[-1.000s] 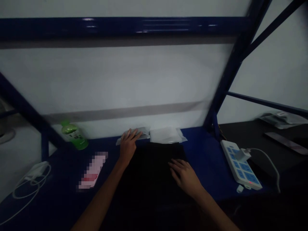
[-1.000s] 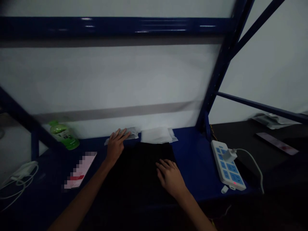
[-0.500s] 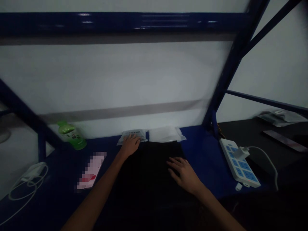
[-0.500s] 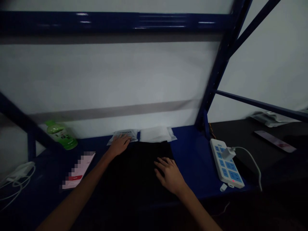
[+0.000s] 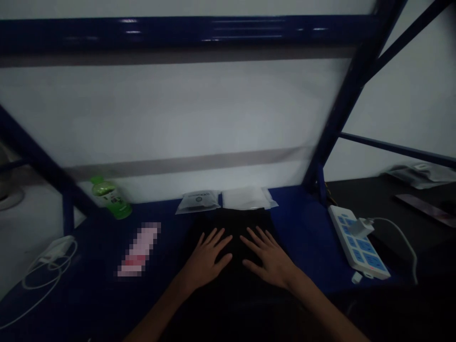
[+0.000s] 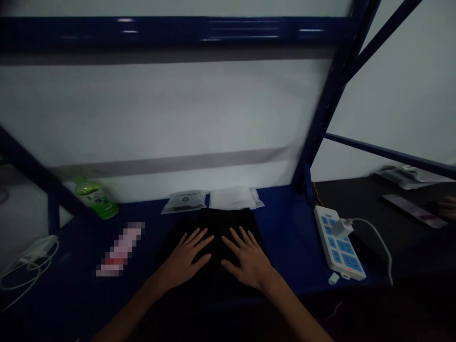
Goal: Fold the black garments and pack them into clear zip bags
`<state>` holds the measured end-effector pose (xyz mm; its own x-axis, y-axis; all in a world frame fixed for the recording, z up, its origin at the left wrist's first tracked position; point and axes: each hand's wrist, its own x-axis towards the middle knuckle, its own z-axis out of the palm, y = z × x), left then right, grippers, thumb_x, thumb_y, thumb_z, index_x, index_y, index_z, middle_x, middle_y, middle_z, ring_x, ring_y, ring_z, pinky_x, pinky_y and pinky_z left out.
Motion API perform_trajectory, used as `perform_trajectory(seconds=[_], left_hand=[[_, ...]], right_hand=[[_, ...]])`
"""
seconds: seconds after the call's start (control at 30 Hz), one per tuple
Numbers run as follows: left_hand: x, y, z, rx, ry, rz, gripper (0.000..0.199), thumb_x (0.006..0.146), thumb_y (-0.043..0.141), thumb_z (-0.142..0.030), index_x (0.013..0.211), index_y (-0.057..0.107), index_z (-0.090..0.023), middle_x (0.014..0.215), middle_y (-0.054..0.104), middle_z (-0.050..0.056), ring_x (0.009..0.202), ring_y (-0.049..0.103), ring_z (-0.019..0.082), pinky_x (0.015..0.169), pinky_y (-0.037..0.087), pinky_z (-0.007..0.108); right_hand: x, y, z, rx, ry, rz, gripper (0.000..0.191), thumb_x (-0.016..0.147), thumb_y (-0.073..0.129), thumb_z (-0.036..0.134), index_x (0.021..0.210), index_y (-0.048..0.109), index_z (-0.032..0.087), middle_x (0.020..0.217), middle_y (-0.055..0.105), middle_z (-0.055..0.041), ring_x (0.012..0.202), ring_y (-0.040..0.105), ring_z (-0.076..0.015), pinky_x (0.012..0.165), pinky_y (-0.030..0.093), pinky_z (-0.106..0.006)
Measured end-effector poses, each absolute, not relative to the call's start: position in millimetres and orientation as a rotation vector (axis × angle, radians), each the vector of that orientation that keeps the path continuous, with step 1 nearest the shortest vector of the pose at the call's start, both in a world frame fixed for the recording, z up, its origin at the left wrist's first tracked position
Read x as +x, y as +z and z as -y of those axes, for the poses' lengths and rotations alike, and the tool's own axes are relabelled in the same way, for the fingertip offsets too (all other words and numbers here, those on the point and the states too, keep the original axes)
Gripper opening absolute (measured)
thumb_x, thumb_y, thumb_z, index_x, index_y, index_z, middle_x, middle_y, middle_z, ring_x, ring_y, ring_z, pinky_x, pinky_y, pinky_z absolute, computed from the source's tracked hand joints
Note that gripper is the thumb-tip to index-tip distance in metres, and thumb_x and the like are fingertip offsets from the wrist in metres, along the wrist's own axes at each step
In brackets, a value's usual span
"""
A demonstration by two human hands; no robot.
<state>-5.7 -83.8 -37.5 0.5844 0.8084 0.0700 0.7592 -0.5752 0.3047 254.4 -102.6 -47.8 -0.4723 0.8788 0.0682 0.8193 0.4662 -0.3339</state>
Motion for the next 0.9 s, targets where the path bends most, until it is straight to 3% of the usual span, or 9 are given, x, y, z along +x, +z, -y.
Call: perform_trajectory(seconds=[0.27, 0.9], left_hand=[[-5.3, -42.1, 87.1, 2.618, 0.335, -1.313, 0.053, 0.101, 0.034, -0.053, 0.151, 0.026, -0.039, 0.161, 0.024, 0.001, 0.148, 0.019, 0.029, 0.116, 0.022, 0.06], [-6.0, -42.5, 87.9, 2.615, 0.369, -1.302, 0.054, 0.1, 0.035, -0.054, 0.151, 0.027, -0.039, 0.16, 0.025, 0.001, 0.148, 0.02, 0.029, 0.117, 0.02, 0.059]], right_hand=[[253.7, -51.2, 102.3, -1.513, 0.409, 2.471, 0.069, 0.092, 0.038, 0.068, 0.153, 0.023, 0.038, 0.162, 0.015, 0.001, 0.149, 0.006, -0.0312, 0.12, 0.012, -0.054], [254.5, -50.3, 103.5, -1.482, 0.372, 2.461, 0.068, 0.093, 0.041, 0.065, 0.152, 0.025, 0.037, 0.161, 0.019, -0.0009, 0.149, 0.009, -0.03, 0.119, 0.016, -0.055]])
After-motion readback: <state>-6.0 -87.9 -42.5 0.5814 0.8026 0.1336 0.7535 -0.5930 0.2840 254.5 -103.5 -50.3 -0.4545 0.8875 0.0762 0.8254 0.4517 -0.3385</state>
